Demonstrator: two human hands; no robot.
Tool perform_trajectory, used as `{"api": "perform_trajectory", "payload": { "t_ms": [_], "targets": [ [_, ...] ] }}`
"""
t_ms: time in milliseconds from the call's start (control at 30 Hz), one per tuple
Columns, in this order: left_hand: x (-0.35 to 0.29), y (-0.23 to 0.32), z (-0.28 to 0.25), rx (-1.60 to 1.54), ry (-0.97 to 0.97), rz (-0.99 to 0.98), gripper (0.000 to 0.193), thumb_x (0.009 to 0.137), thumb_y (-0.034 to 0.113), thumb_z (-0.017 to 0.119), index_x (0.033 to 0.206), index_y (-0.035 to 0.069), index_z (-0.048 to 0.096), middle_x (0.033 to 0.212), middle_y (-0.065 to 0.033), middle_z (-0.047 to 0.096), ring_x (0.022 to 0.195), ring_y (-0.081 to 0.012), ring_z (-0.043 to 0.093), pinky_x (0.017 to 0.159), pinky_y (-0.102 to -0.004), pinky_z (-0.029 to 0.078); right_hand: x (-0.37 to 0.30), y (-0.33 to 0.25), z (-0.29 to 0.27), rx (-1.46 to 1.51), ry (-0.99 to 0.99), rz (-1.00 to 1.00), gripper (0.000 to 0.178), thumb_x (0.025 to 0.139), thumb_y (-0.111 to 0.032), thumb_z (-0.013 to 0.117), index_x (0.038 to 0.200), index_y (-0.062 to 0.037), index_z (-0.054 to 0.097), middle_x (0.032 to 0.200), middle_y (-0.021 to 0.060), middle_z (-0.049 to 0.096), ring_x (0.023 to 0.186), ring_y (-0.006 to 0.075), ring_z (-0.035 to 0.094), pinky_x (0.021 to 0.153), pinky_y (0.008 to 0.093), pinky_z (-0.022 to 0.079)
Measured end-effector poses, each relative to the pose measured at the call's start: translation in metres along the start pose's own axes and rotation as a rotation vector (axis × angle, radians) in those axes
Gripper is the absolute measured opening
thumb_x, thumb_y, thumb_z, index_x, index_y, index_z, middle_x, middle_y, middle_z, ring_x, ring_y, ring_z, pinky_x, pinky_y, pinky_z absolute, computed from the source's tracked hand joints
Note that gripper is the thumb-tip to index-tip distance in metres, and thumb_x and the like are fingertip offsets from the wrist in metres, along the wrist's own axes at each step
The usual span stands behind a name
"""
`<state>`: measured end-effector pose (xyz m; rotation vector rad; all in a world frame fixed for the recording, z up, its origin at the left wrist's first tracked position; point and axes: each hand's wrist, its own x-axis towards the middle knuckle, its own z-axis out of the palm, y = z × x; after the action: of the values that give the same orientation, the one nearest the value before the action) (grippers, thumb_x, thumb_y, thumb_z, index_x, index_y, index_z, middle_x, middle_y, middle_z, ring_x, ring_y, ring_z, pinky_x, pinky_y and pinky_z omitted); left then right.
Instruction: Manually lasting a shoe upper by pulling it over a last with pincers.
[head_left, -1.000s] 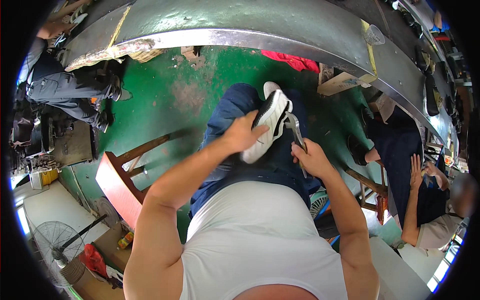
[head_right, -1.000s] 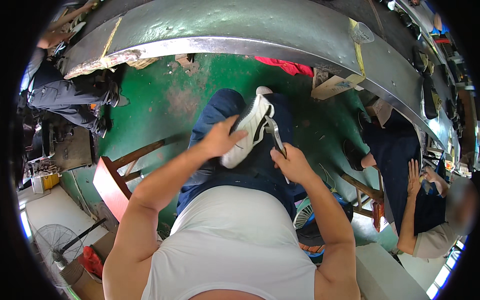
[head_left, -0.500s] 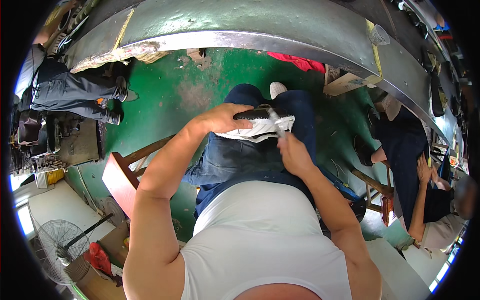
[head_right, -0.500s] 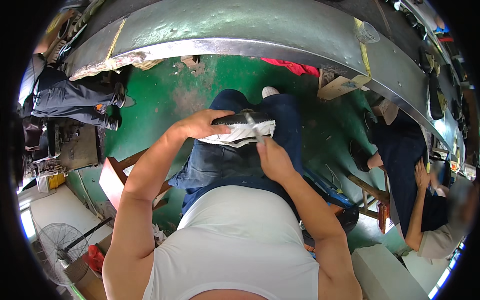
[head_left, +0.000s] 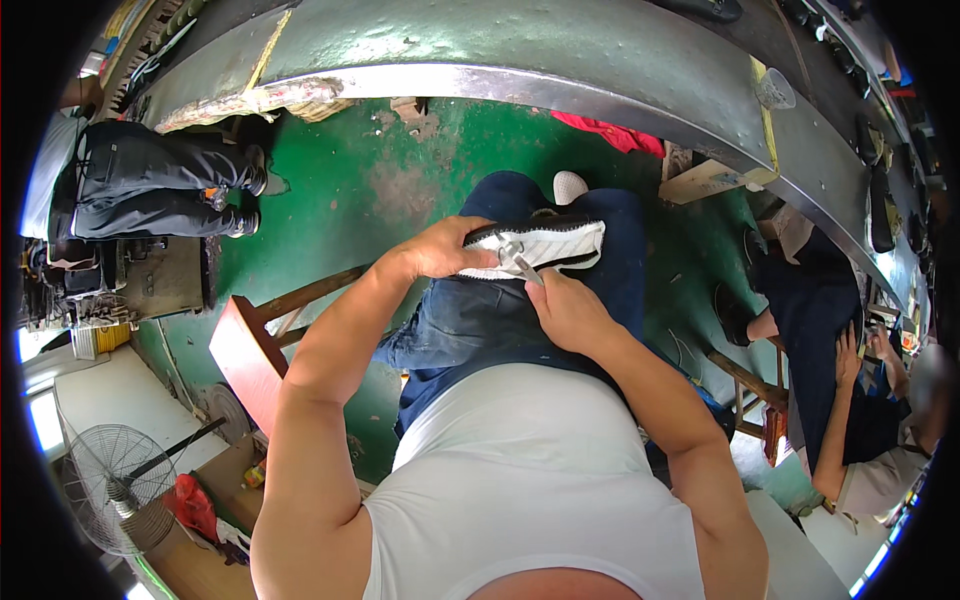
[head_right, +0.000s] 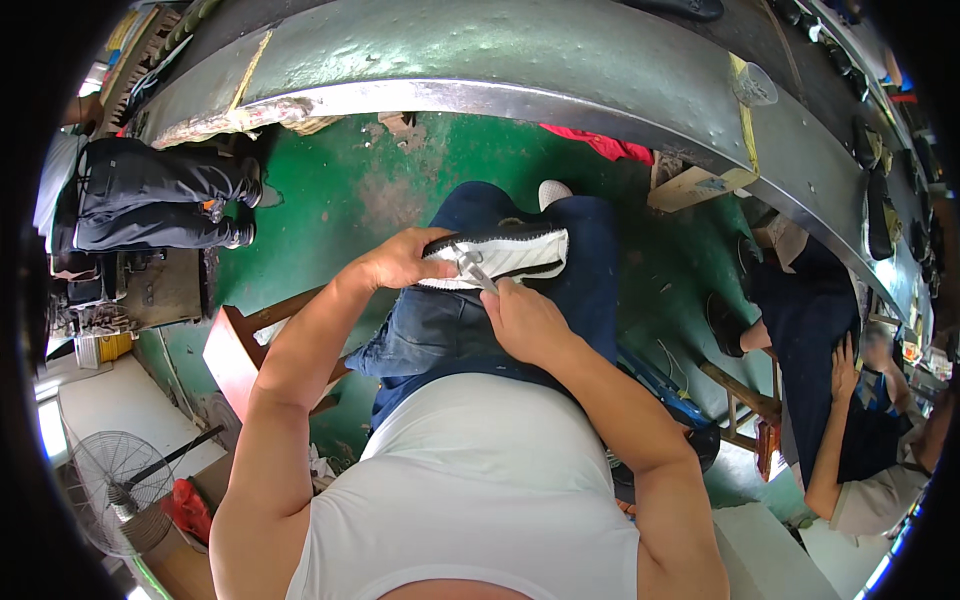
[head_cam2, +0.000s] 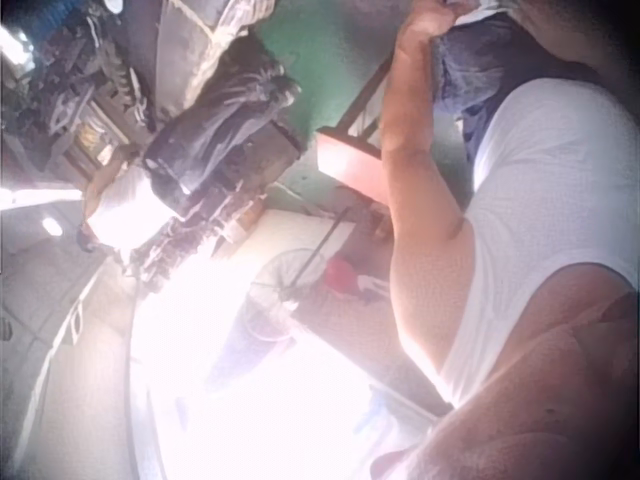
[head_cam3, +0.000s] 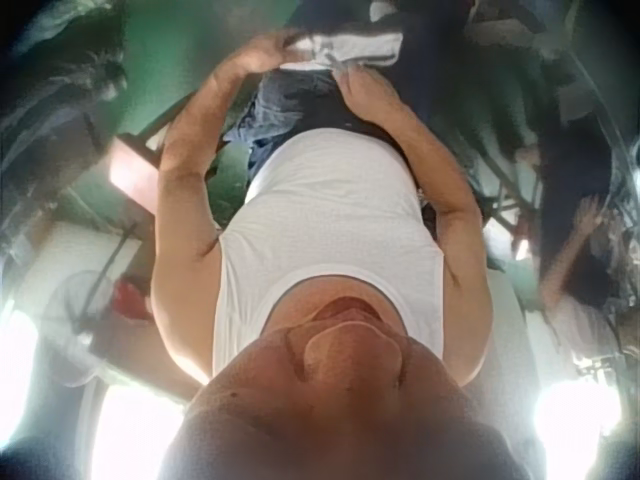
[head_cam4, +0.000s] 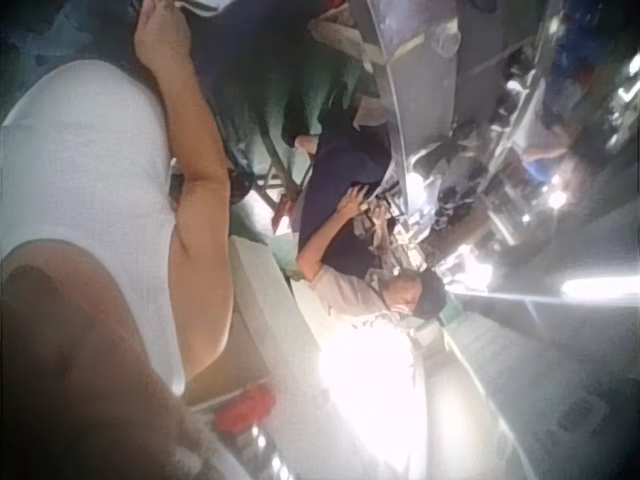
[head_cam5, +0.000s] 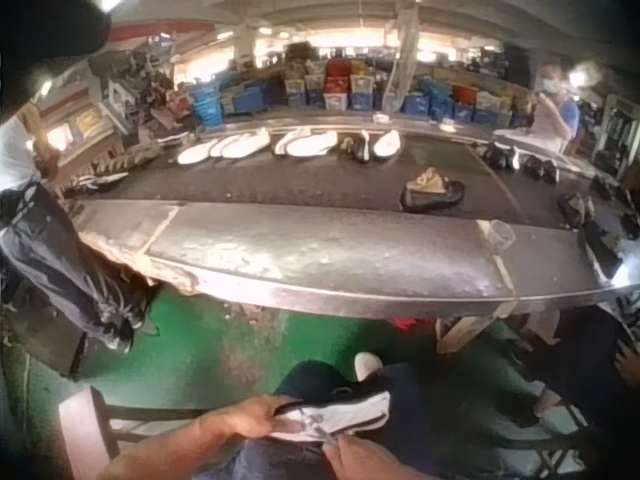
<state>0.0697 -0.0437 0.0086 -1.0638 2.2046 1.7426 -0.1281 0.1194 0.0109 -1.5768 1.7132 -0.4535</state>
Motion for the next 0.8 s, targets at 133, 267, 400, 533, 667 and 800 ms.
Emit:
{"api": "perform_trajectory", "payload": {
  "t_ms": [133,267,400,533,667,800],
  "targets": [
    [-0.005,0.012,-0.001,0.037,0.002,-0.018,0.055,0.085,0.023,0.077,0.132,0.001,0.059,0.119,-0.0179,0.069,0.111,-0.0297,0.065,0.098,-0.0362,0.048,-0.004,-0.008,0.001,0.012,0.105,-0.051,0.036,0.103,-0.032,0.045,0.097,0.0020,0.055,0.086,0.0280,0.065,0.081,0.0463,0.064,0.073,0.0543,0.049],
    [-0.004,-0.004,-0.001,0.006,-0.001,0.051,0.067,0.079,0.022,0.082,0.136,0.001,0.055,0.118,-0.0183,0.069,0.111,-0.0305,0.065,0.098,-0.0366,0.048,-0.005,0.007,-0.005,0.139,-0.040,0.030,0.036,0.103,-0.032,0.046,0.096,0.0024,0.056,0.083,0.0257,0.066,0.079,0.0435,0.065,0.072,0.0515,0.050],
    [-0.011,0.013,-0.001,0.205,0.062,0.102,0.069,0.073,0.018,0.084,0.133,0.001,0.054,0.112,-0.0188,0.070,0.107,-0.0326,0.067,0.094,-0.0377,0.050,-0.041,0.025,-0.025,0.500,0.016,0.176,0.036,0.103,-0.033,0.049,0.100,0.0019,0.059,0.078,0.0138,0.066,0.071,0.0240,0.067,0.066,0.0386,0.052],
    [-0.026,0.066,0.008,0.074,0.400,0.221,0.054,0.074,0.016,0.084,0.117,-0.001,0.058,0.108,-0.0201,0.070,0.093,-0.0291,0.071,0.083,-0.0354,0.054,-0.067,0.063,-0.042,0.733,0.044,0.397,0.029,0.101,-0.027,0.055,0.106,0.0014,0.059,0.077,0.0059,0.064,0.069,0.0120,0.062,0.064,0.0290,0.050],
    [0.011,0.092,0.022,-0.399,0.549,0.523,0.038,0.083,0.013,0.081,0.111,0.000,0.059,0.094,-0.0051,0.067,0.085,-0.0104,0.064,0.077,-0.0282,0.054,-0.070,0.065,-0.064,0.702,0.136,0.248,0.029,0.095,-0.016,0.062,0.117,0.0018,0.056,0.086,0.0052,0.065,0.072,0.0116,0.062,0.065,0.0268,0.050],
    [0.064,0.101,0.042,-0.575,0.447,0.337,0.036,0.092,0.023,0.074,0.113,-0.004,0.062,0.098,-0.0076,0.068,0.088,-0.0112,0.063,0.080,-0.0283,0.053,-0.070,0.060,-0.080,0.930,0.180,0.285,0.036,0.093,-0.015,0.062,0.124,0.0018,0.055,0.092,0.0054,0.066,0.076,0.0114,0.063,0.061,0.0277,0.049]
  ]
}}
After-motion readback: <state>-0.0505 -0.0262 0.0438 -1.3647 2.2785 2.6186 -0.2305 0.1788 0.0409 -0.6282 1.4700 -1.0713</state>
